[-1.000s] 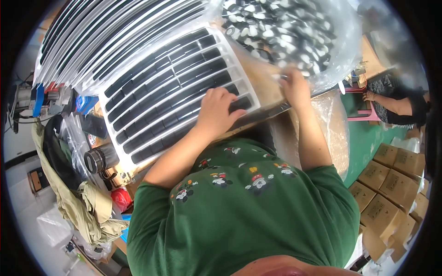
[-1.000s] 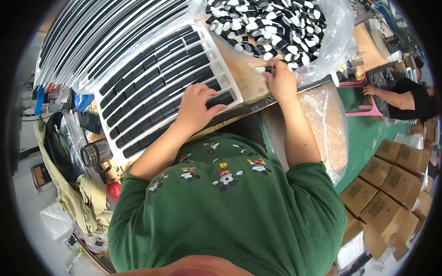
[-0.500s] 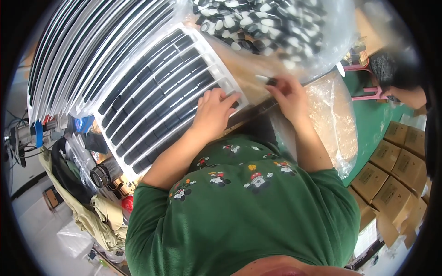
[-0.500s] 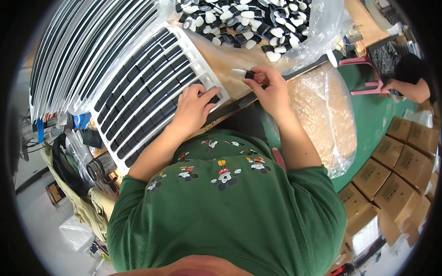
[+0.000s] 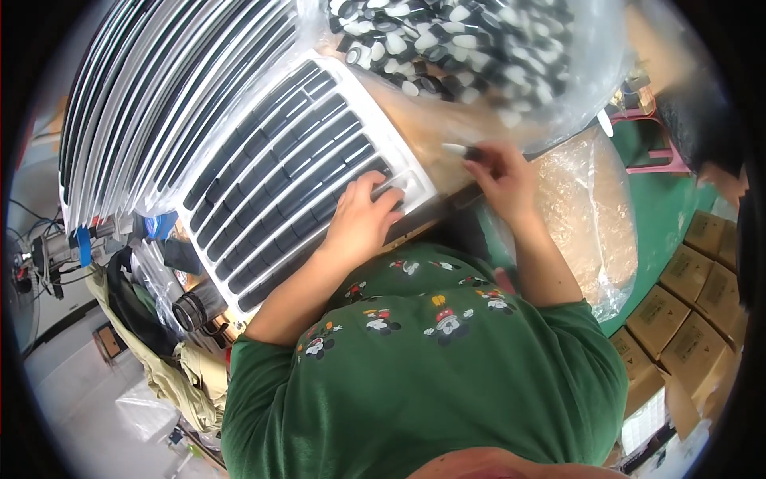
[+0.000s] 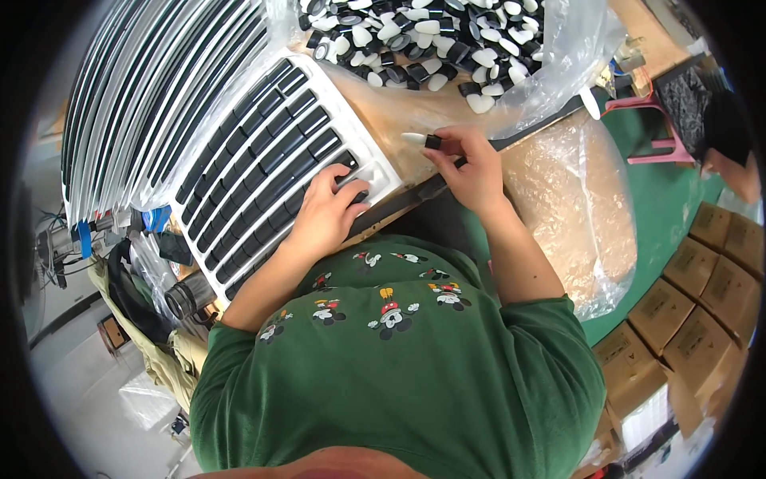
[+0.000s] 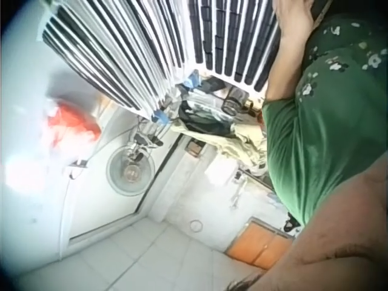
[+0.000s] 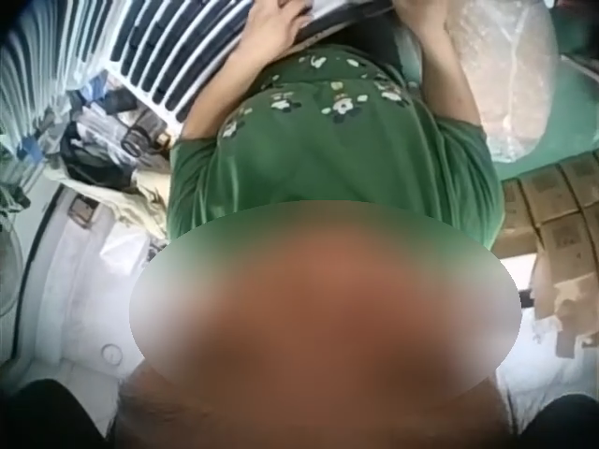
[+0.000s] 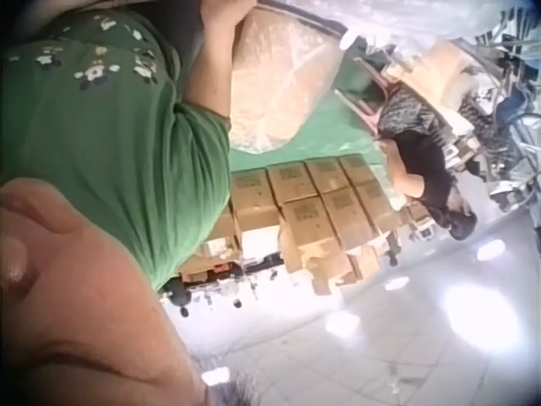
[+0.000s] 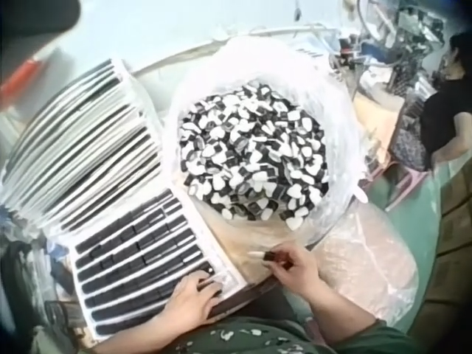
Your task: Assembling small black plastic components by inserting white inner pieces into outer casings.
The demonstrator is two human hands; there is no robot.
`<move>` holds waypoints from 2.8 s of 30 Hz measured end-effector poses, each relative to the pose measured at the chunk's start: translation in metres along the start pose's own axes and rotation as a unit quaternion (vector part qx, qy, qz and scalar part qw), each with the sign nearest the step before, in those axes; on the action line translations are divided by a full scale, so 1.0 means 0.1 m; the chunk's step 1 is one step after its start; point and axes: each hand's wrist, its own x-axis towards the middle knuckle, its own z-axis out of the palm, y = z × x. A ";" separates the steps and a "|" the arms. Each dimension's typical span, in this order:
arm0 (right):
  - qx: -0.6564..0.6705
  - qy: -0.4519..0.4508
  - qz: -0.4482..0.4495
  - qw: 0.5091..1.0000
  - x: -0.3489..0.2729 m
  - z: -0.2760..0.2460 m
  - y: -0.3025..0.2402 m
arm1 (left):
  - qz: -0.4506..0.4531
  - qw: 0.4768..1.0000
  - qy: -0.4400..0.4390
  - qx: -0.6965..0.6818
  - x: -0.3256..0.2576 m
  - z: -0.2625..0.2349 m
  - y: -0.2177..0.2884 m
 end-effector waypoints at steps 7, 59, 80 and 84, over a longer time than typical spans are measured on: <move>-0.039 -0.006 -0.038 0.998 -0.01 0.01 0.00 | 0.003 0.989 0.116 -0.092 -0.06 -0.04 -0.08; -0.064 -0.123 -0.188 0.972 -0.01 0.62 -0.81 | -0.207 0.715 0.174 -0.644 -0.17 -0.08 0.27; -0.061 -0.170 -0.187 0.966 0.01 0.55 -0.76 | -0.181 0.789 0.125 -0.573 -0.19 -0.11 0.32; -0.040 -0.190 -0.206 0.959 0.02 0.52 -0.71 | -0.180 0.779 0.110 -0.591 -0.21 -0.13 0.36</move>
